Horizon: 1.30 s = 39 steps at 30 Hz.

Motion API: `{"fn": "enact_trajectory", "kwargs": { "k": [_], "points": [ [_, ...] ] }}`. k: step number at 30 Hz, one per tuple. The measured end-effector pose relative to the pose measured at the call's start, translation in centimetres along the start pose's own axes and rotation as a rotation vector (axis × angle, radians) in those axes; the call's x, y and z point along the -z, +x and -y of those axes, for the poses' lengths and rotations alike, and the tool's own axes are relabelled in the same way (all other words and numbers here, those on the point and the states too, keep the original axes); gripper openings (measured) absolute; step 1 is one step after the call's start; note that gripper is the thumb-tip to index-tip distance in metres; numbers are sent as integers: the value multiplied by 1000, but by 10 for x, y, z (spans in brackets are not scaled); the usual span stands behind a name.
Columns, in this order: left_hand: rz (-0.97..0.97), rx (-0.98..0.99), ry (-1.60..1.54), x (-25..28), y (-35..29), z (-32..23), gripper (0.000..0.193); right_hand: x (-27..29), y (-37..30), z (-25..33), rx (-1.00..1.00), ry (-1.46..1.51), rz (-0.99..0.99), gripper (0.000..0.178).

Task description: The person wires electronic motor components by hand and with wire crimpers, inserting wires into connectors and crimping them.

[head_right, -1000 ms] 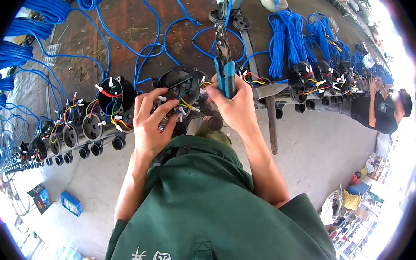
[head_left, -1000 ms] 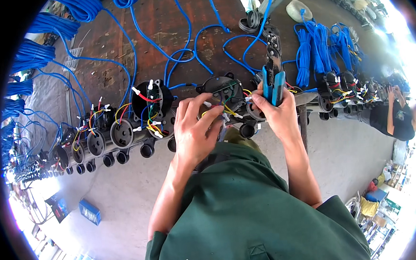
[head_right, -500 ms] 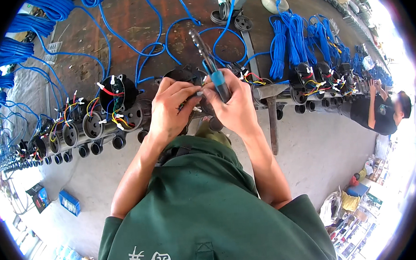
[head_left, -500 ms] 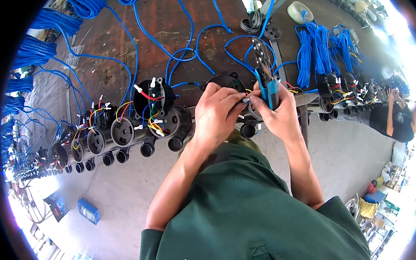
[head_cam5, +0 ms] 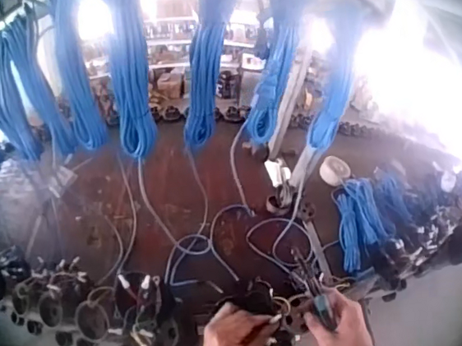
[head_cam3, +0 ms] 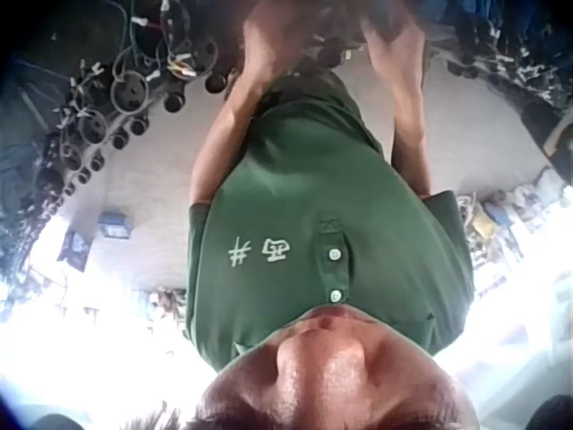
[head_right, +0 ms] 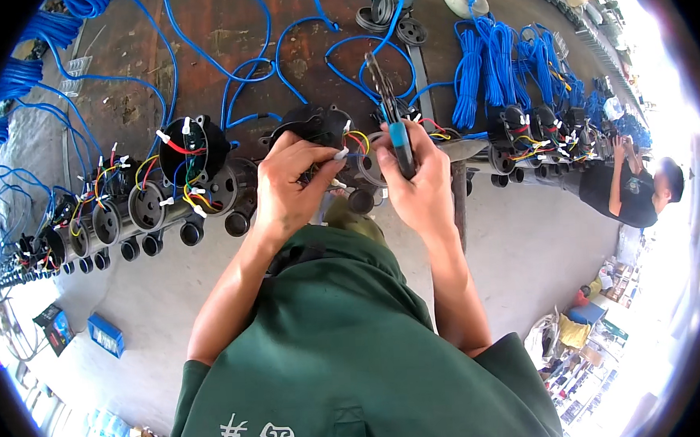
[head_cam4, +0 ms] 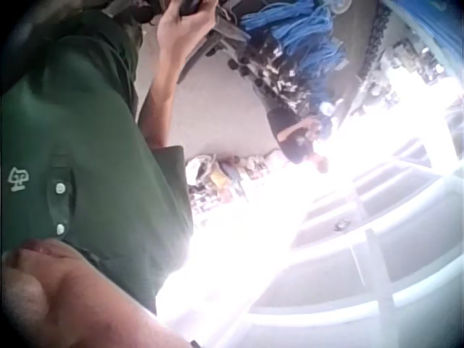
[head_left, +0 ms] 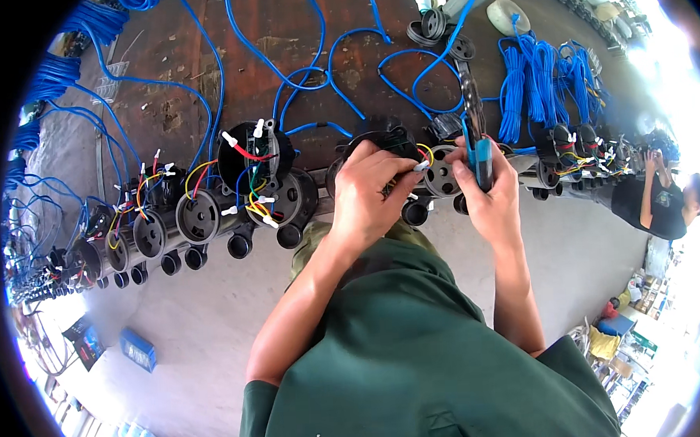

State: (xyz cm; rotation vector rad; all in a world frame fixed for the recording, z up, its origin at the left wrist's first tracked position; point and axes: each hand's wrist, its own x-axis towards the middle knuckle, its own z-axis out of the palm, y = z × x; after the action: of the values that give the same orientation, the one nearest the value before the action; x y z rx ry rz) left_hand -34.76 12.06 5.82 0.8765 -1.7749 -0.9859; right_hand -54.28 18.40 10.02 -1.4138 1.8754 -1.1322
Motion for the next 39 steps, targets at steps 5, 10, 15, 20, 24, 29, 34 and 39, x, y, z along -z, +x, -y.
{"fn": "enact_trajectory", "kwargs": {
  "k": [5, 10, 15, 20, 24, 29, 34, 39],
  "points": [
    [-101, -56, -3, -9, -2, 8, 15, 5, -19, 10, -215, -183, 112, 37],
    [-111, -93, -10, -10, 1, 7, 17, -3, -26, 21, -95, -273, 78, 48],
    [-65, -142, 9, -7, 3, 9, 22, -14, -32, 28, 119, -517, 74, 73],
    [-9, -140, 5, -1, 6, 4, 25, -20, -32, 33, 105, -571, 19, 75],
    [16, -107, -16, -3, 5, 3, 24, -18, -38, 32, 54, -556, 25, 77],
    [29, 44, -94, -7, 2, 2, 23, -21, -42, 27, 29, -547, 2, 73],
    [34, 105, -109, -7, 1, 0, 25, -19, -41, 28, 62, -575, -21, 73],
    [1, 105, -125, -8, 0, -1, 22, -17, -39, 32, 91, -571, -5, 71]
  ]
}}
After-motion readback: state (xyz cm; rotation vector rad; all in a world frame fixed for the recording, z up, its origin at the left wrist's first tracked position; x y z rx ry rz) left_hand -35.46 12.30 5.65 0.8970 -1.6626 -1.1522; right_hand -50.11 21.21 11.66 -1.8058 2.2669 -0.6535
